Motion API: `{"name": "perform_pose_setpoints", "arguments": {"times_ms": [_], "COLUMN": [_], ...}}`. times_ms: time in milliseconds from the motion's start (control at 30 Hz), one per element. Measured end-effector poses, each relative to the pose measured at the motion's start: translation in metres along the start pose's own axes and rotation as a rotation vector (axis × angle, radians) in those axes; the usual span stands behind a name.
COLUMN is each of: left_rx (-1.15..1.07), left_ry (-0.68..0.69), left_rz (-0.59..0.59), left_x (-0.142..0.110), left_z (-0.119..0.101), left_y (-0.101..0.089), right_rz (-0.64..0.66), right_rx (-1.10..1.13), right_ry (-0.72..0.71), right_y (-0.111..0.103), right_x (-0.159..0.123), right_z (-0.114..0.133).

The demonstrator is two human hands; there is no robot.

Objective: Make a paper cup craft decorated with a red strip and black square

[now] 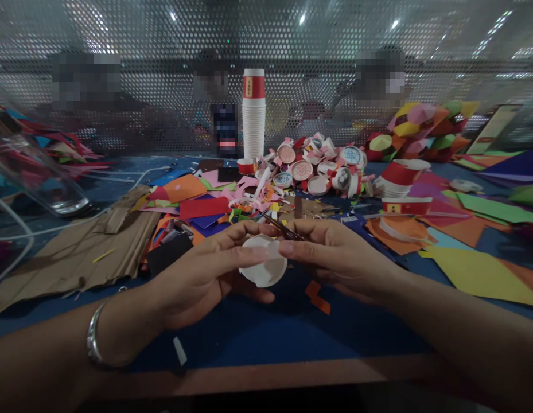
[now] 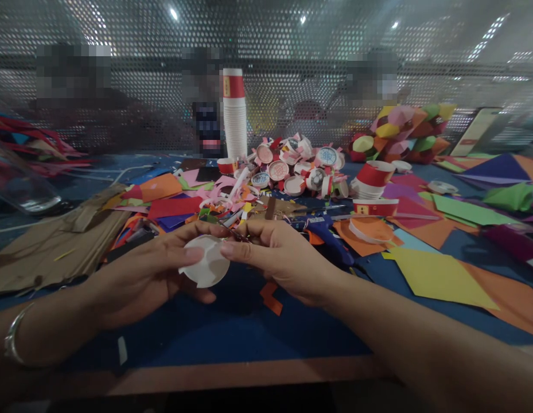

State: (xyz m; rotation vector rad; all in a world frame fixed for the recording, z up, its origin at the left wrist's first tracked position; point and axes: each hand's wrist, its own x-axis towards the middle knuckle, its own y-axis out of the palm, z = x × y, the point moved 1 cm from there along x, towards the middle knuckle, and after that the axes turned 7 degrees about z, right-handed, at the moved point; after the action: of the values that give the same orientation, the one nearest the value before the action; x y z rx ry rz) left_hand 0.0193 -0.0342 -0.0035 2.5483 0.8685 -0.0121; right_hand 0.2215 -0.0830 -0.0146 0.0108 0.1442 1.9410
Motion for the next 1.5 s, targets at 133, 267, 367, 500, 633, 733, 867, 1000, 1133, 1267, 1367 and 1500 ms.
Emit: {"name": "perform_pose_setpoints", "arguments": {"times_ms": [133, 267, 367, 500, 633, 733, 867, 1000, 1133, 1267, 1367, 1500], "left_rx": [0.022, 0.114, 0.183, 0.375, 0.841, 1.176, 1.413, 1.502, 1.468, 1.373, 1.266, 0.977], "left_ry": [-0.002, -0.006, -0.011, 0.089, 0.212, 0.317, 0.416, 0.561, 0.751, 0.780, 0.694, 0.295], "left_rz": [-0.065, -0.076, -0.095, -0.121, -0.084, 0.005, 0.089, 0.054, 0.092, 0.175, 0.171, 0.130], "left_x": [0.003, 0.004, 0.006, 0.007, 0.002, -0.001, 0.003, 0.006, -0.001, -0.012, -0.018, -0.019], "left_z": [-0.002, -0.001, 0.000, -0.001, -0.003, 0.001, 0.007, 0.008, 0.009, 0.017, 0.020, 0.002], "left_y": [-0.003, -0.007, -0.011, -0.014, -0.013, -0.012, -0.018, -0.022, -0.011, 0.001, 0.010, 0.034], "right_rz": [0.006, -0.014, -0.029, -0.071, -0.157, -0.228, -0.244, -0.257, -0.313, -0.354, -0.388, -0.438], "right_rx": [0.023, -0.001, -0.047, -0.103, -0.106, -0.171, -0.275, -0.366, -0.347, -0.248, -0.255, -0.266], "right_ry": [0.019, 0.025, 0.025, -0.012, -0.094, -0.189, -0.229, -0.235, -0.233, -0.229, -0.235, -0.253], "right_y": [-0.001, -0.003, -0.004, -0.006, -0.011, -0.015, -0.017, -0.018, -0.022, -0.029, -0.031, -0.033], "right_x": [-0.001, -0.001, -0.001, 0.001, 0.003, 0.005, 0.006, 0.007, 0.010, 0.013, 0.014, 0.013], "right_z": [0.001, 0.001, 0.001, 0.001, 0.001, 0.001, 0.001, 0.003, 0.002, -0.001, -0.002, -0.002]}}
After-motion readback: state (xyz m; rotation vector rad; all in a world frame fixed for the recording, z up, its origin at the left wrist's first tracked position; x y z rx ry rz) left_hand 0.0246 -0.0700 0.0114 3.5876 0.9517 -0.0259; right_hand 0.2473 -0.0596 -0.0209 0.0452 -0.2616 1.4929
